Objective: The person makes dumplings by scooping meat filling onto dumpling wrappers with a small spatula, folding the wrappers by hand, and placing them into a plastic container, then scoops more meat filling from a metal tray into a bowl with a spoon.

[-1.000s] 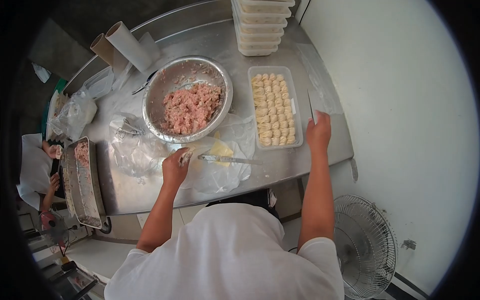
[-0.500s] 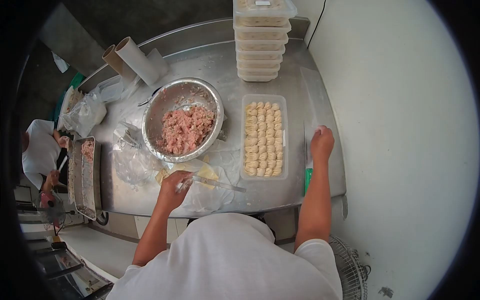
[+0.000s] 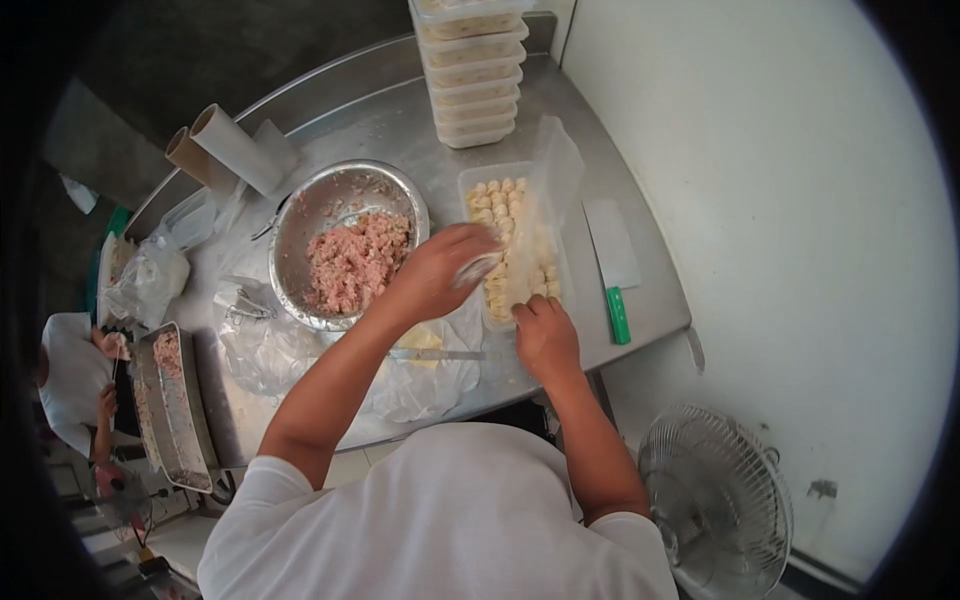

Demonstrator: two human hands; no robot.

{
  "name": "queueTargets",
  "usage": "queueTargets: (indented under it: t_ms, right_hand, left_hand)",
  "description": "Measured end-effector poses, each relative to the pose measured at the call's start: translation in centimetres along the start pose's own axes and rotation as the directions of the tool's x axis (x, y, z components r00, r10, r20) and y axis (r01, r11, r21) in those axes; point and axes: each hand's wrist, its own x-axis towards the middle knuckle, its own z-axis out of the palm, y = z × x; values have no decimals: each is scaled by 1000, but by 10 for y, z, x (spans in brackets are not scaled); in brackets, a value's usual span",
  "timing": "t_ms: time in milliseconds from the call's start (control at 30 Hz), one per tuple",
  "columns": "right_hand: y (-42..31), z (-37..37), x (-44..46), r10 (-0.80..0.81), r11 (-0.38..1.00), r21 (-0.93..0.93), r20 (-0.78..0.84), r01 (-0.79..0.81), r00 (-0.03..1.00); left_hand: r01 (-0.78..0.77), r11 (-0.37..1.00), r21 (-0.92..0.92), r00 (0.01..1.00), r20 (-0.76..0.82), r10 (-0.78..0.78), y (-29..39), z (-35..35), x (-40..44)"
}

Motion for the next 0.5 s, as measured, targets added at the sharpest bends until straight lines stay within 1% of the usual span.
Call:
queueTargets:
  t_ms: [67,100,167,200,267,300,367,400,467,500]
  right_hand:
    - [-1,8,-9,-65,996,-58,76,70,995]
    - [-2,11,-12,-56,996,-72,69,61,996]
    - [-5,13,-21,-52,994,-87,162,67,985]
    - [-7,12,-23,-56,993,-91,157,71,986]
    - [-10,11,-26,6,992,-126,129,10,992]
    - [-10,10,-25,-5,992,-125,123,20,992]
    - [-11,6,-24,35,980,-198,95,-15,995]
    - [-11,3,-23,17,982,-189,90,0,996]
    - [-11,-3,-24,88,976,-208,79,-70,993]
    - [-8,-5,-24,67,978,-200,68,-52,995]
  left_hand:
    - [-43,998,-39,987,153,49,-10,28,22]
    - [-57,997,-49,986,153,64,-18,44,32]
    - [-99,991,87,974,212,78,-39,79,43]
    - [-104,991,89,975,207,83,-52,90,46]
    - [-77,982,174,971,235,35,-76,107,51]
    - [-78,980,183,973,228,35,-84,109,55]
    - [-37,993,113,993,119,23,-101,106,56]
    - [-33,991,131,994,111,19,-104,98,60]
    - [28,989,145,999,26,-32,-104,84,59]
    - [28,986,166,999,14,-30,-106,75,61]
